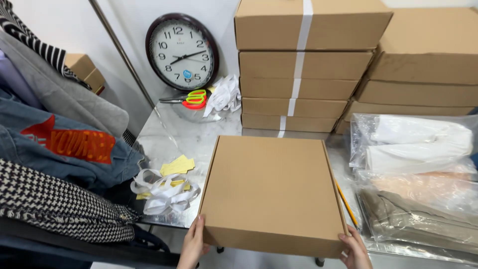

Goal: Packing clothing items into cardboard boxes and securing them with decorative ribbons

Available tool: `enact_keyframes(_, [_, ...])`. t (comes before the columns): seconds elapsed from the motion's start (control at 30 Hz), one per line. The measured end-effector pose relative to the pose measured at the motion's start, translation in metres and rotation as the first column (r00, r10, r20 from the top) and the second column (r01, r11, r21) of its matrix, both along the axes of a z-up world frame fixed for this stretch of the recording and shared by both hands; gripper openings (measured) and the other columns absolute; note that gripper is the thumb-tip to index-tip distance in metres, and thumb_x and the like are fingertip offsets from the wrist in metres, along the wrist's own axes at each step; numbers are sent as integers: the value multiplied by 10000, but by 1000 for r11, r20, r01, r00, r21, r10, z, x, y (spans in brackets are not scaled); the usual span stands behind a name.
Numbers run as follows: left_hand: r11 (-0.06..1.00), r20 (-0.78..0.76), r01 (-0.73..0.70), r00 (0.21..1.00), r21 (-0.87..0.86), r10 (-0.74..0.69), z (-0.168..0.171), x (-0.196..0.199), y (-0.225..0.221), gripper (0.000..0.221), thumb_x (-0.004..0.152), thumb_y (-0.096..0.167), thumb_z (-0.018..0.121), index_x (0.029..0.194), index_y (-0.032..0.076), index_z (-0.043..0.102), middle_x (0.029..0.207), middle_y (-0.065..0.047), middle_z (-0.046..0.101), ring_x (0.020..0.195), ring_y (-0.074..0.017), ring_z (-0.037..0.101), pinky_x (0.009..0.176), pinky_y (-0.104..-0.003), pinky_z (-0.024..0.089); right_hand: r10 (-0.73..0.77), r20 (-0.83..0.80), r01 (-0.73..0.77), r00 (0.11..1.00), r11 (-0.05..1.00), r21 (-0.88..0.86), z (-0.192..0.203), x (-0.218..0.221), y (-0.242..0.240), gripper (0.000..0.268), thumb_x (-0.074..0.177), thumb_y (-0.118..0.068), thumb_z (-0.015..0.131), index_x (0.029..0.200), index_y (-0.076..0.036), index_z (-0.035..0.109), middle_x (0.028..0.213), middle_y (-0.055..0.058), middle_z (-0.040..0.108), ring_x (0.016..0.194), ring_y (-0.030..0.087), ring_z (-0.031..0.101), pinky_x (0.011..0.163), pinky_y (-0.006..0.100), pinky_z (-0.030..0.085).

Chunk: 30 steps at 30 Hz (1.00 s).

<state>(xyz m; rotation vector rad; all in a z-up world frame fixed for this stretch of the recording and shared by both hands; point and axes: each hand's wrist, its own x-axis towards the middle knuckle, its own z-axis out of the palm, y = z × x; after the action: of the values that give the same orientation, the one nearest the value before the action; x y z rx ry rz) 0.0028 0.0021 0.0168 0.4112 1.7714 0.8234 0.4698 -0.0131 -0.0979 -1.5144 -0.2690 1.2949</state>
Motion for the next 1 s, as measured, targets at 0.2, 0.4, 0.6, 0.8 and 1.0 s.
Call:
enact_keyframes(0.2, [803, -269, 369, 806, -467, -527, 39, -5, -8, 1064, 836, 882, 327, 1390, 46, 682, 1368, -124, 740, 962, -295, 850, 961, -323, 596, 196, 192, -167, 962, 973, -157, 69, -1, 24, 600, 995, -460, 588, 1380, -9, 677, 1201, 215, 699, 1079, 315, 637, 948, 436, 450])
enact_keyframes(0.4, [956, -105, 263, 955, -128, -276, 12, -37, -23, 574, 892, 509, 678, 1032, -11, 876, 847, -126, 789, 727, -213, 692, 695, -265, 512, 234, 193, -228, 953, 972, -52, 74, 13, 66, 471, 1115, -298, 495, 1450, -7, 651, 1245, 223, 690, 1074, 317, 627, 943, 425, 447])
enact_keyframes(0.6, [928, -118, 118, 990, 353, -81, 100, -43, -7, 543, 989, 385, 675, 670, -52, 721, 590, -217, 714, 514, -224, 534, 511, -340, 396, 158, 579, 206, 800, 834, -512, 176, -34, 102, 415, 999, -79, 612, 1397, -15, 711, 1407, 166, 686, 1247, 303, 546, 991, 561, 335])
enact_keyframes(0.8, [715, -206, 169, 978, 679, -36, 267, 28, 79, 474, 1018, 308, 496, 1418, 97, 640, 1248, -90, 762, 1168, -169, 729, 945, -337, 587, 281, 586, -375, 760, 926, 43, 69, 18, 106, 372, 909, -109, 717, 1259, 2, 782, 1249, 155, 799, 1176, 189, 720, 1029, 347, 555])
enact_keyframes(1.0, [518, -296, 267, 955, 813, -28, 242, 26, 234, 337, 1025, 344, 571, 1296, 156, 640, 1276, -52, 774, 1193, -113, 732, 956, -257, 556, 211, 675, -347, 707, 935, 71, 32, 31, 115, 348, 855, -147, 784, 1182, -38, 826, 1097, 131, 847, 981, 163, 779, 950, 291, 600])
